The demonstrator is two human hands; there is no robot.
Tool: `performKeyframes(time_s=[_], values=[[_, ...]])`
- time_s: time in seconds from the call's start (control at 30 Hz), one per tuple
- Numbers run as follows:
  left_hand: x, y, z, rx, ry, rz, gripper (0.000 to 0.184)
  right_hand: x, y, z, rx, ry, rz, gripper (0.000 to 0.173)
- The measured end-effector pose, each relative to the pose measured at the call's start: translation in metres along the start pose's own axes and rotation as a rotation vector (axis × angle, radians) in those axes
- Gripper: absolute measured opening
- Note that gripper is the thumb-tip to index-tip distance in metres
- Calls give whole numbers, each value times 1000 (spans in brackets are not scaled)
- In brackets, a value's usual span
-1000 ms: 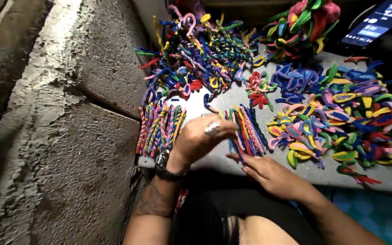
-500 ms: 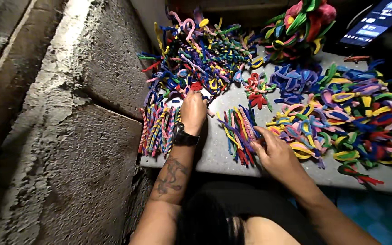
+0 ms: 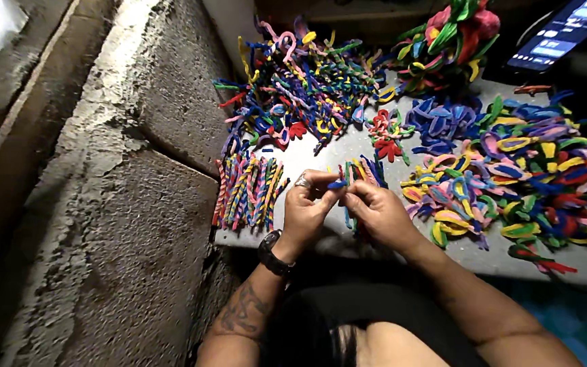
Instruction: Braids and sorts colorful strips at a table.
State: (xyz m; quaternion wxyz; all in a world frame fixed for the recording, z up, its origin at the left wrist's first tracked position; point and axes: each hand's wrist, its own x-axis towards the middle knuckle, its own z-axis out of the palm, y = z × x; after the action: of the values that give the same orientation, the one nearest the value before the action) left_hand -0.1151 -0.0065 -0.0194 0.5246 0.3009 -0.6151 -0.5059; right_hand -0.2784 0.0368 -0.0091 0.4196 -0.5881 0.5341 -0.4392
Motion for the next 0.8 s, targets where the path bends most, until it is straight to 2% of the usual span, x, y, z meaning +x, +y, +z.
performKeyframes(time_s=[0.07,0.13,0.23,0.3,0.37,0.43,0.5,0.6,0.7,0.8], values=[[-2,0,-4,-9,-7,-49,17,-2,3,3,-29,-23,-18,18],[-2,3,-6,-157,16,-202,11,-4,6,4,-73,-22,-96,21],[5,7,-6,-600,61,-573,38,-6,9,5,-110,-32,-250,24],[10,9,-16,-616,64,-591,41,-9,12,5,-58,-49,-210,24],[12,16,-25,-361,63,-425,34,-11,11,0,39,-65,-65,20],[7,15,-30,-19,33,-158,20,-15,8,-5,127,-78,51,18],[4,7,-33,295,-62,152,25,-14,4,-7,199,-87,96,19],[4,-4,-28,627,-167,507,23,-15,2,-10,256,-117,117,21],[4,-9,-26,786,-120,677,16,-17,1,-8,288,-172,113,22],[1,-13,-23,813,-29,713,12,-21,2,-7,228,-149,-9,19]])
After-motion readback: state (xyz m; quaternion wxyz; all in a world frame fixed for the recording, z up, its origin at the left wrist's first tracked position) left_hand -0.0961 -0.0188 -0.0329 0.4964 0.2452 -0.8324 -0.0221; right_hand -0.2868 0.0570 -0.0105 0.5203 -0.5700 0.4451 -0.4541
